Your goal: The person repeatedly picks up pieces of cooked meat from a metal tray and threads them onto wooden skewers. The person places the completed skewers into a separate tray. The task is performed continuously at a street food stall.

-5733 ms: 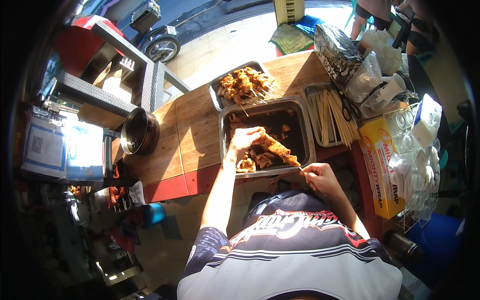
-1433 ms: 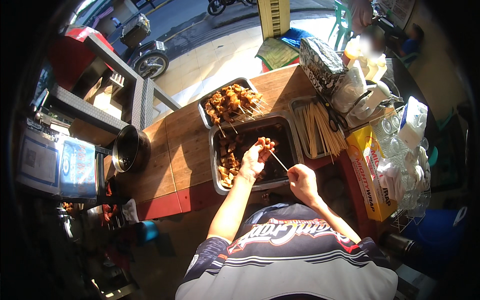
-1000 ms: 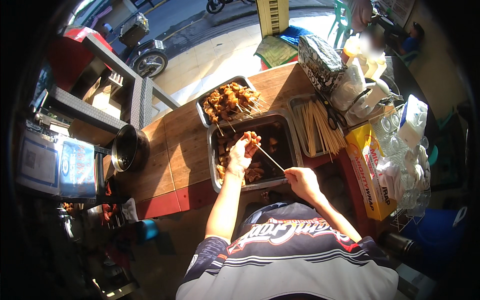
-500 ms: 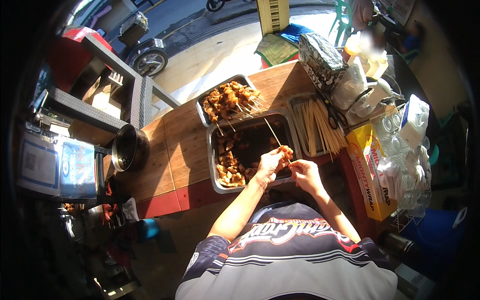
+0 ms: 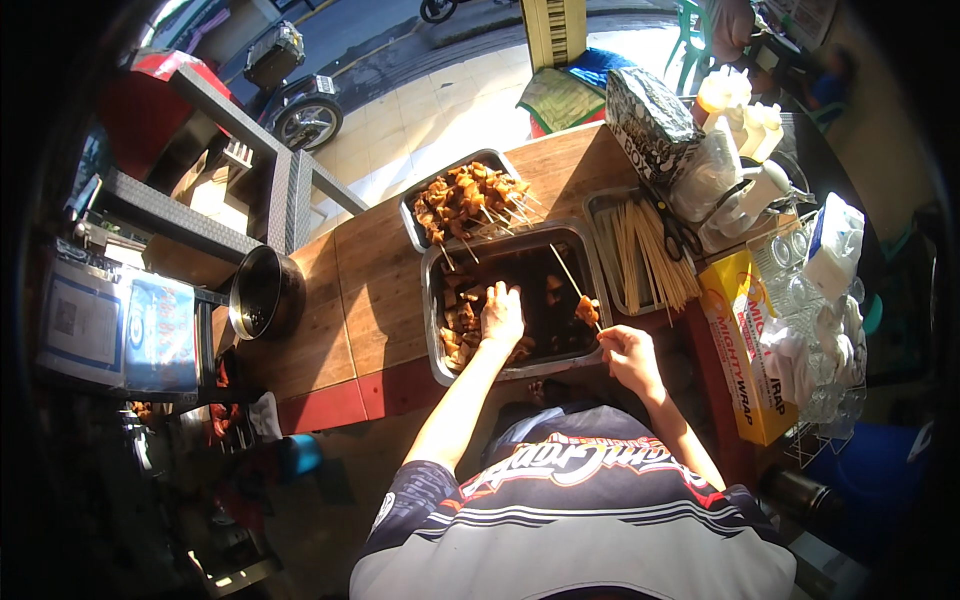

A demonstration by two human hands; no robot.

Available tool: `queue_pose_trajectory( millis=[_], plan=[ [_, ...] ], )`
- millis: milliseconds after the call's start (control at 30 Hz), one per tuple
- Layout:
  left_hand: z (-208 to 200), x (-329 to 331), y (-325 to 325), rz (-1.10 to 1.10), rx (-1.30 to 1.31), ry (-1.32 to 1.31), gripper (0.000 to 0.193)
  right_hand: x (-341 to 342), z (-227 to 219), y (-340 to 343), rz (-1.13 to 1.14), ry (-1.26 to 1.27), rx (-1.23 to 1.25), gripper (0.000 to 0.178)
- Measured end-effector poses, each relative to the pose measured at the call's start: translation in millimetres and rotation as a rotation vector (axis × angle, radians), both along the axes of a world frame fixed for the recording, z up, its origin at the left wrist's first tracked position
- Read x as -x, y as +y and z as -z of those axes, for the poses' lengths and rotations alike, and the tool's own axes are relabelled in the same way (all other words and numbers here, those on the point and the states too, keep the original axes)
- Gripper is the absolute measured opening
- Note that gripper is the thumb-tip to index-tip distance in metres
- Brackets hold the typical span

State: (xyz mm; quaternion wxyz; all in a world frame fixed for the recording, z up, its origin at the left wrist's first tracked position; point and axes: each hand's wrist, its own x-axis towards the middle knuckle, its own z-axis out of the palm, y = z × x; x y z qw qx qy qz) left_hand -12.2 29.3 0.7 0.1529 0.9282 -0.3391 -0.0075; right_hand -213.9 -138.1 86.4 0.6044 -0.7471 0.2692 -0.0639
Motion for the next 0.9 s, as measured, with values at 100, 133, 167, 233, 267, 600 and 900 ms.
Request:
queue_pose_trajectory(
  millis=[100, 133, 167, 233, 267, 600, 900],
  plan=[
    [3.6, 2.2, 1.3, -0.039, 0.119, 0.102, 0.029, 4.3, 0.8, -0.7, -0.048, -0.007, 0.074, 0.011],
    [4.2, -2.7, 2.6, -0.057, 0.177, 0.151, 0.028, 5.2, 1.1, -1.1, -0.073, -0.017, 0.108, 0.011],
    [4.4, -8.1, 3.9, -0.093, 0.230, 0.218, 0.028, 5.8, 1.2, -1.2, -0.093, 0.010, 0.117, 0.012],
    [3.5, -18.9, 6.0, -0.163, 0.640, 0.495, 0.021, 8.1, 0.3, 0.3, -0.135, -0.043, 0.154, 0.011],
    [2.3, -24.4, 7.0, -0.286, 0.820, 0.868, 0.020, 9.6, -0.7, 2.4, -0.144, 0.006, 0.128, 0.011],
    [-10.0, -36.5, 24.9, -0.381, 1.404, 1.563, 0.019, 12.1, -12.9, 23.2, -0.238, -0.027, 0.205, 0.008],
    [-29.2, -20.9, 23.6, -0.327, 1.310, 1.507, 0.022, 5.4, -19.0, 26.5, -0.286, -0.041, 0.272, 0.010]
  ],
)
